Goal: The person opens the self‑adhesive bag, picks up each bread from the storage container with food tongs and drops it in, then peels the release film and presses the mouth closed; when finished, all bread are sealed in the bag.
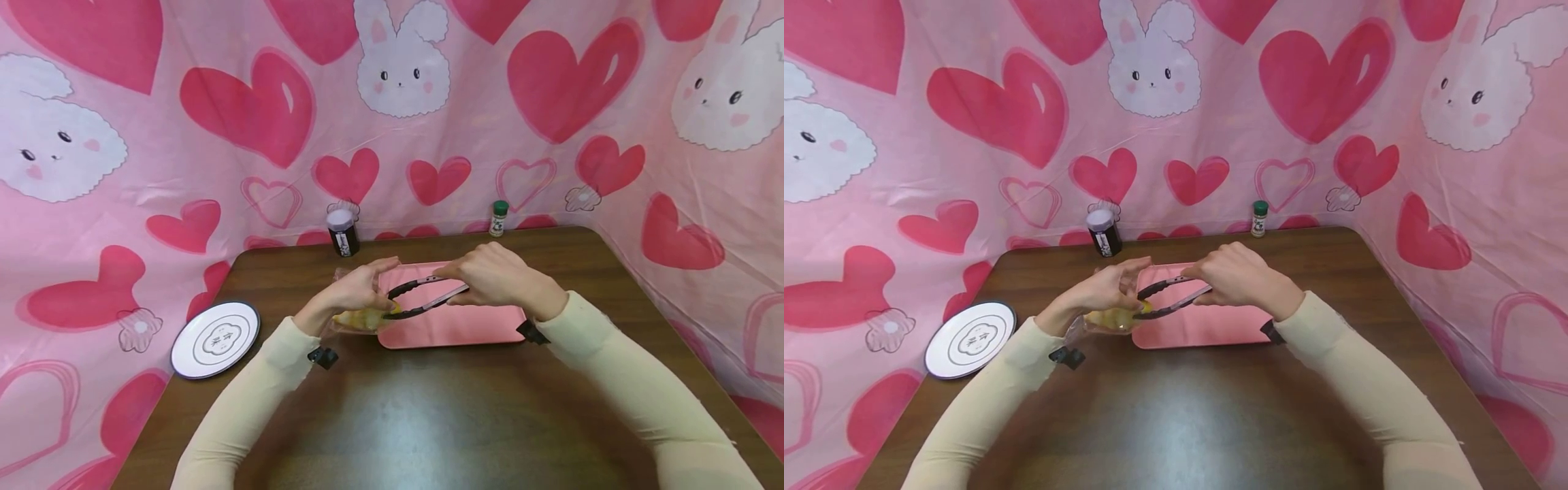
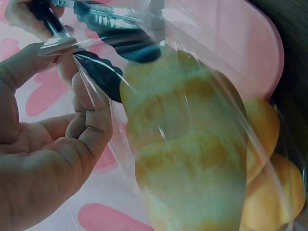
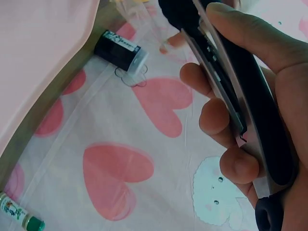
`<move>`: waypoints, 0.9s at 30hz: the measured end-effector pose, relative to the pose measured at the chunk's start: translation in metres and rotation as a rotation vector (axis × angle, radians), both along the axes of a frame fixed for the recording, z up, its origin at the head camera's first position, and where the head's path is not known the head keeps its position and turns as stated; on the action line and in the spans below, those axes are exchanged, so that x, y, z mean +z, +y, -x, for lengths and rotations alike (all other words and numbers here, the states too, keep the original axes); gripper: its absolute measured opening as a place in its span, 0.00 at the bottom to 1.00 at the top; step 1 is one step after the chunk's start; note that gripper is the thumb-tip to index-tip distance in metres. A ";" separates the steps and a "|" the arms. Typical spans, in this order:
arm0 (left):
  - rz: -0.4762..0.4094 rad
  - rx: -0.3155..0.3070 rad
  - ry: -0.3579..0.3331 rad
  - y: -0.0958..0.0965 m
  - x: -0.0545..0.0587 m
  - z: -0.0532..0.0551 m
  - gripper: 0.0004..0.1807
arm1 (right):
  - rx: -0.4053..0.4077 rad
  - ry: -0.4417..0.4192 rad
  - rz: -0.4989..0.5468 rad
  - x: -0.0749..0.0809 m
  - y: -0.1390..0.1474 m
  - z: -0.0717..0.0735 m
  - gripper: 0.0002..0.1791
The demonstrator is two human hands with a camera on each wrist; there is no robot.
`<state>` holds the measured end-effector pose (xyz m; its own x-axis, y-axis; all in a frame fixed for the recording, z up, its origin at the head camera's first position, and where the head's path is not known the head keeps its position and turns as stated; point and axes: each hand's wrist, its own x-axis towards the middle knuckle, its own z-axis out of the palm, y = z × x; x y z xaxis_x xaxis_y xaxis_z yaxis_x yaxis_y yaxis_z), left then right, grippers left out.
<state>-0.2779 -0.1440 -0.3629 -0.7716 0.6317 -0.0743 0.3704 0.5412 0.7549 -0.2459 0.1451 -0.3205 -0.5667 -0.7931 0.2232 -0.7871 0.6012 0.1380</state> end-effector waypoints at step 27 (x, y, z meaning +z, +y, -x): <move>-0.010 0.070 -0.040 -0.017 0.004 0.010 0.49 | -0.060 -0.176 0.008 0.000 0.007 0.011 0.28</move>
